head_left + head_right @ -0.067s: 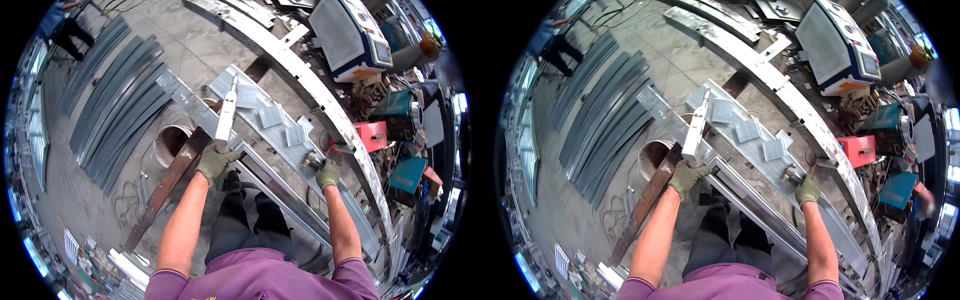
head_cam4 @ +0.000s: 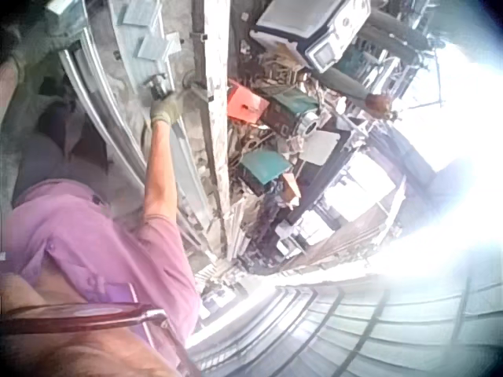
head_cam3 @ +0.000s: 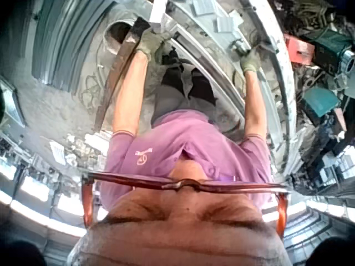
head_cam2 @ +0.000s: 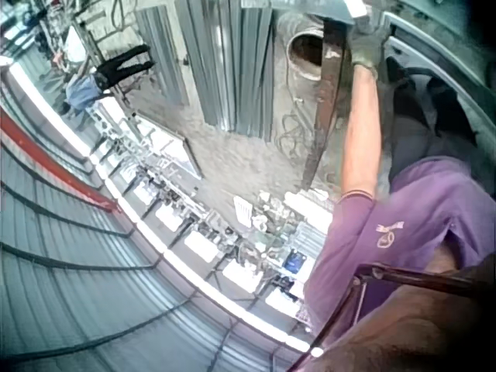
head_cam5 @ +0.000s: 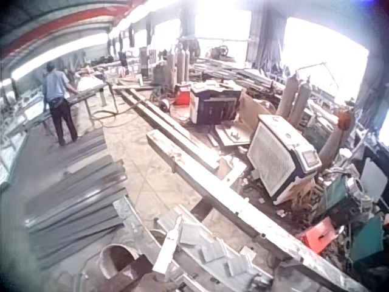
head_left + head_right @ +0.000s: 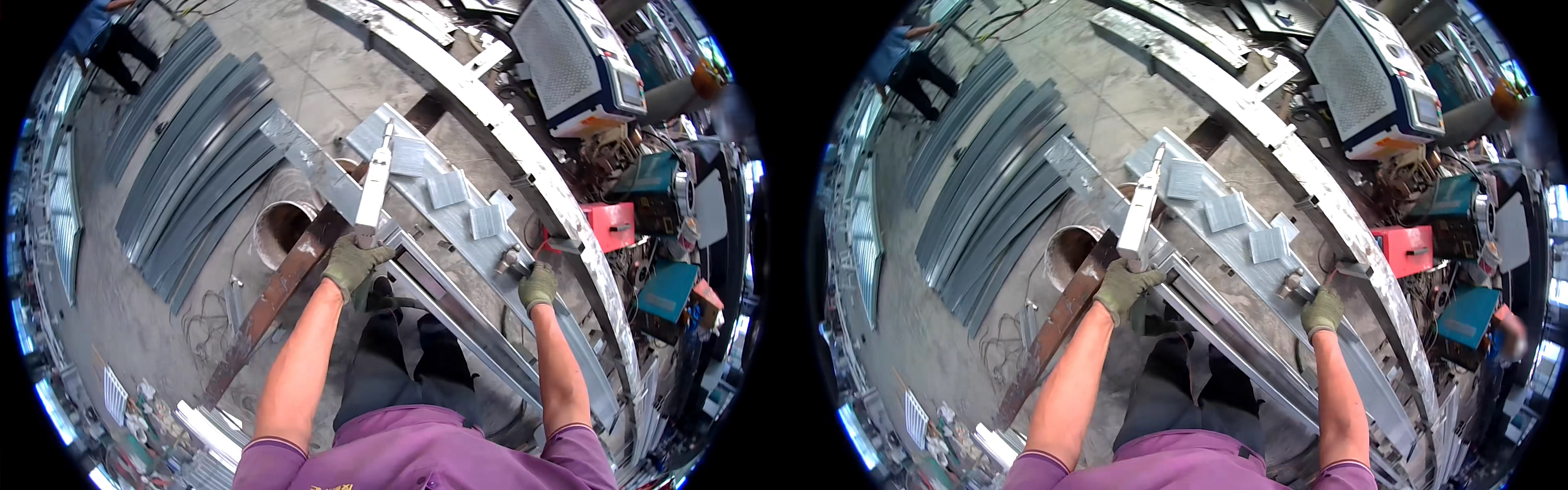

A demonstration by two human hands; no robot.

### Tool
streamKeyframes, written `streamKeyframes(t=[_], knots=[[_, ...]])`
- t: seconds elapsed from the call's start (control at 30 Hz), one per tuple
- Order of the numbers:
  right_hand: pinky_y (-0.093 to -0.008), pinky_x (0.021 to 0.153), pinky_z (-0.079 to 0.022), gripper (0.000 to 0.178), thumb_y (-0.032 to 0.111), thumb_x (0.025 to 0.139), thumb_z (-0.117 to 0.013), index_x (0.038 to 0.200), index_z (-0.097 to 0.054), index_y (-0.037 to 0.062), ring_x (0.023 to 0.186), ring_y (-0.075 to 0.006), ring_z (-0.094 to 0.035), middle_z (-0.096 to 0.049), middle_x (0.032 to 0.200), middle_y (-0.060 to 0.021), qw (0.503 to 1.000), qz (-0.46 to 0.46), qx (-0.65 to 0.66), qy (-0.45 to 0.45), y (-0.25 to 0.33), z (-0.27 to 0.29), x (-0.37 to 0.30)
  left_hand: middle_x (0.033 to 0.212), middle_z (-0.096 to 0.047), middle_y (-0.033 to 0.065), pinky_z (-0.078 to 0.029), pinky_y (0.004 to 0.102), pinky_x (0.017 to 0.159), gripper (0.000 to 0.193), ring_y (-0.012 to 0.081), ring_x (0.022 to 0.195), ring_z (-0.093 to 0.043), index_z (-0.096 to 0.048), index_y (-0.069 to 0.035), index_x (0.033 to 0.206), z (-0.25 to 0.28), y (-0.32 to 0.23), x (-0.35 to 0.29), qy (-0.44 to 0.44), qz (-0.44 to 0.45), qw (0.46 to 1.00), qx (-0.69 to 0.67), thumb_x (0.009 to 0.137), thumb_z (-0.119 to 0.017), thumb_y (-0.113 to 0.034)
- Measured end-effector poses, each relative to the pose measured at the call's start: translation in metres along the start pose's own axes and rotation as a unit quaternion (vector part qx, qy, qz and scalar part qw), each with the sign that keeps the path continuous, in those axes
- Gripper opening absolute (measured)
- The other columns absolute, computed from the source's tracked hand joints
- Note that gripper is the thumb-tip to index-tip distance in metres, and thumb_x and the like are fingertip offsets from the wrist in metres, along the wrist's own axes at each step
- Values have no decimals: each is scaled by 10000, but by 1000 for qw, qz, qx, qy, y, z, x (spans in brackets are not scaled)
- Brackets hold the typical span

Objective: The person picks up long metal beams and places them on a workbench. They then use a welding torch to tack weld small metal brackets onto the beams, creating a metal frame structure.

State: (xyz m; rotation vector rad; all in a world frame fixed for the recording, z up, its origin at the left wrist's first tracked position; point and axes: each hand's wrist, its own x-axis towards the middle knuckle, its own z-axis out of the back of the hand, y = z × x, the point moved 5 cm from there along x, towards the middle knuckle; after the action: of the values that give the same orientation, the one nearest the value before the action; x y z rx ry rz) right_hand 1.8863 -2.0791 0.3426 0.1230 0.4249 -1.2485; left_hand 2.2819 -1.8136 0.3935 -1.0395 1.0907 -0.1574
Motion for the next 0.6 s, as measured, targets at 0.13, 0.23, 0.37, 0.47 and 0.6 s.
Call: streamKeyframes(t=[0.13, 0.23, 0.37, 0.47, 0.6], knots=[[-517, 994, -523, 439, 272, 820, -777, 1208, -681, 89, 1195, -389, -645, -670, 1226, -170, 998, 46, -14, 43, 5, -2, 12, 888, -742, 8, -535, 300, 712, 270, 108, 785, -650, -768, -22, 995, 8, 6, 1, 6, 34, 999, -35, 820, -938, -139], [-508, 1057, -500, 529, 301, 815, -799, 1264, -686, 46, 1238, -406, -636, -668, 1293, -225, 998, 54, 31, 0, -5, 12, 0, 858, -732, -2, -511, 302, 684, 260, 101, 764, -620, -776, -39, 997, 11, 12, -1, -2, 38, 999, -29, 835, -929, -174], [-489, 1115, -474, 579, 286, 869, -793, 1361, -655, 14, 1298, -399, -612, -655, 1353, -242, 986, 73, 138, -49, -5, 43, -21, 844, -718, 3, -512, 305, 672, 249, 105, 759, -621, -759, -39, 981, 13, 11, -20, -91, -10, 994, -53, 863, -909, -200], [-434, 1036, -543, 452, 175, 921, -763, 1318, -675, -21, 1165, -356, -708, -729, 1230, -229, 934, 133, 325, -62, 31, 77, -67, 862, -712, 10, -534, 328, 680, 294, 126, 770, -636, -735, -31, 984, 18, 34, -43, -166, -50, 980, -93, 866, -910, -236], [-378, 1080, -523, 643, 140, 938, -814, 1508, -550, 3, 1193, -227, -688, -714, 1290, -154, 831, 263, 479, 99, 138, 131, -161, 949, -749, 72, -588, 360, 732, 352, 185, 842, -725, -681, -16, 1075, -32, 13, -109, -142, -128, 981, 44, 893, -877, -244]])
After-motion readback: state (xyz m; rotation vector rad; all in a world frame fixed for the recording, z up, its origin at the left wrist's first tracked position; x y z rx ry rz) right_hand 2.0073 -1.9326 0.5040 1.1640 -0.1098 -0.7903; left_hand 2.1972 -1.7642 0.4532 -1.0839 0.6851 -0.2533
